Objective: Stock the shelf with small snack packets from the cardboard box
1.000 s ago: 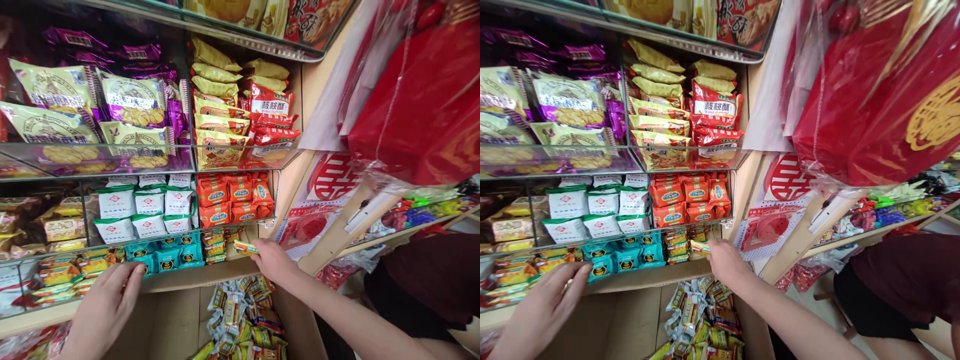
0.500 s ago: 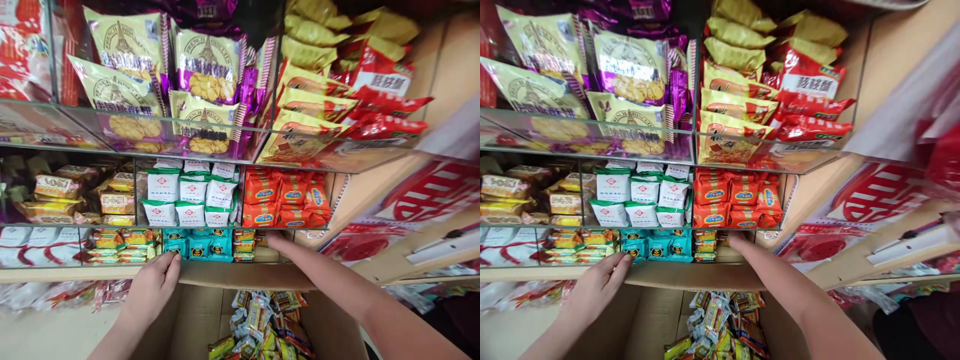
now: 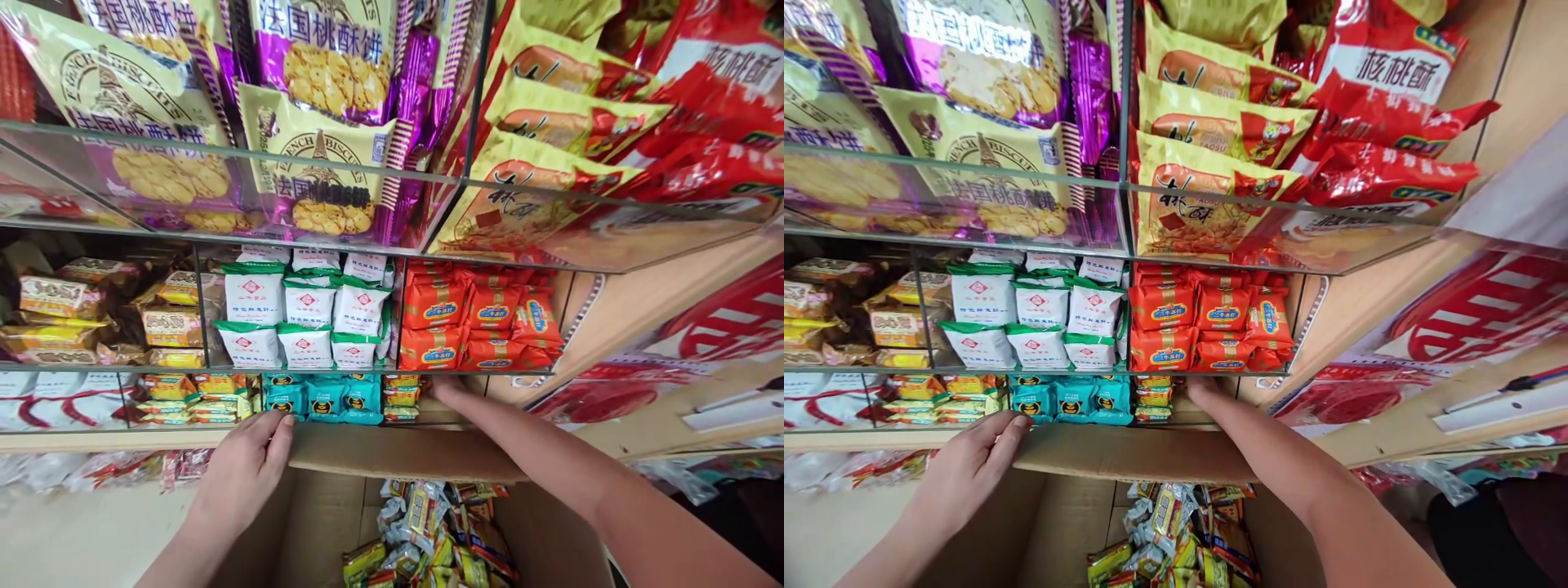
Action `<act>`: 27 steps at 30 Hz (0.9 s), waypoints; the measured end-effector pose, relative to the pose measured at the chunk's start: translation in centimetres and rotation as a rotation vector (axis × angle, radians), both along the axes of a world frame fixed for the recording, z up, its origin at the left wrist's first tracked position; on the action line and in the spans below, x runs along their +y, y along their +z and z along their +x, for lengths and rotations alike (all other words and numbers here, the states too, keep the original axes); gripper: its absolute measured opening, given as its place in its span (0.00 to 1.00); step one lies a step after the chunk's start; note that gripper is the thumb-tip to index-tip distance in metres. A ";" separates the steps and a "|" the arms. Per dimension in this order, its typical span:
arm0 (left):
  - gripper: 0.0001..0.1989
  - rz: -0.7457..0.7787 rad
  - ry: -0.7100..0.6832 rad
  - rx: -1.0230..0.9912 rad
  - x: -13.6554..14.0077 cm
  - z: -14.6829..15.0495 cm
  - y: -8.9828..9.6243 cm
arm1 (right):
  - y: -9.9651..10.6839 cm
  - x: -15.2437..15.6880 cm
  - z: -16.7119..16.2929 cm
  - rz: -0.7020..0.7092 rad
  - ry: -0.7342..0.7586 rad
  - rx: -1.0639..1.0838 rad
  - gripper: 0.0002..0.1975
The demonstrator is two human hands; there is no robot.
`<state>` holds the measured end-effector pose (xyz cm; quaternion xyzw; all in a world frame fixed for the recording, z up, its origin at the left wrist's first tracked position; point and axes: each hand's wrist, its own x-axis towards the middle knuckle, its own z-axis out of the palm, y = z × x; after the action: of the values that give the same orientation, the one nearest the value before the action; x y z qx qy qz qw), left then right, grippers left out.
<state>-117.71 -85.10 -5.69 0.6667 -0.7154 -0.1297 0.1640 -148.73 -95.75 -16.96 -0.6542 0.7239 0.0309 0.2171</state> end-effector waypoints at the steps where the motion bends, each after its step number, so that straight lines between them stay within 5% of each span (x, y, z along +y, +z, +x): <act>1: 0.17 0.002 -0.003 -0.004 0.0 0.0 0.0 | 0.4 0.1 0.0 0.007 -0.007 0.008 0.16; 9: 0.18 0.026 -0.042 -0.035 -0.1 0.3 0.4 | 6.7 2.1 -0.7 -0.033 -0.006 0.039 0.14; 13: 0.14 -0.259 -0.118 -0.061 0.8 0.6 0.3 | 10.9 8.2 -2.0 -0.155 0.087 -0.063 0.11; 16: 0.10 -0.483 -0.429 -0.064 3.5 -0.2 -0.7 | 12.1 15.5 -2.9 -0.437 0.191 -0.229 0.08; 17: 0.11 -0.429 -0.580 -0.062 4.7 -0.9 -1.4 | 11.9 18.0 -3.2 -0.572 0.203 -0.273 0.07; 19: 0.14 -0.073 -0.859 -0.041 7.3 -2.6 -3.3 | 10.5 22.8 -3.8 -0.724 0.207 -0.301 0.07; 22: 0.20 0.519 -0.714 0.015 10.2 -5.1 -7.1 | 7.1 28.0 -4.4 -0.641 0.148 -0.321 0.06; 27: 0.22 0.733 -0.606 0.087 10.5 -7.4 -12.3 | 3.1 31.1 -4.2 -0.437 0.108 -0.359 0.08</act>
<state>-125.07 -74.61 -17.95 0.4359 -0.7772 -0.4432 -0.0971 -152.93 -64.69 -13.82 -0.7180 0.6276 -0.2305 0.1937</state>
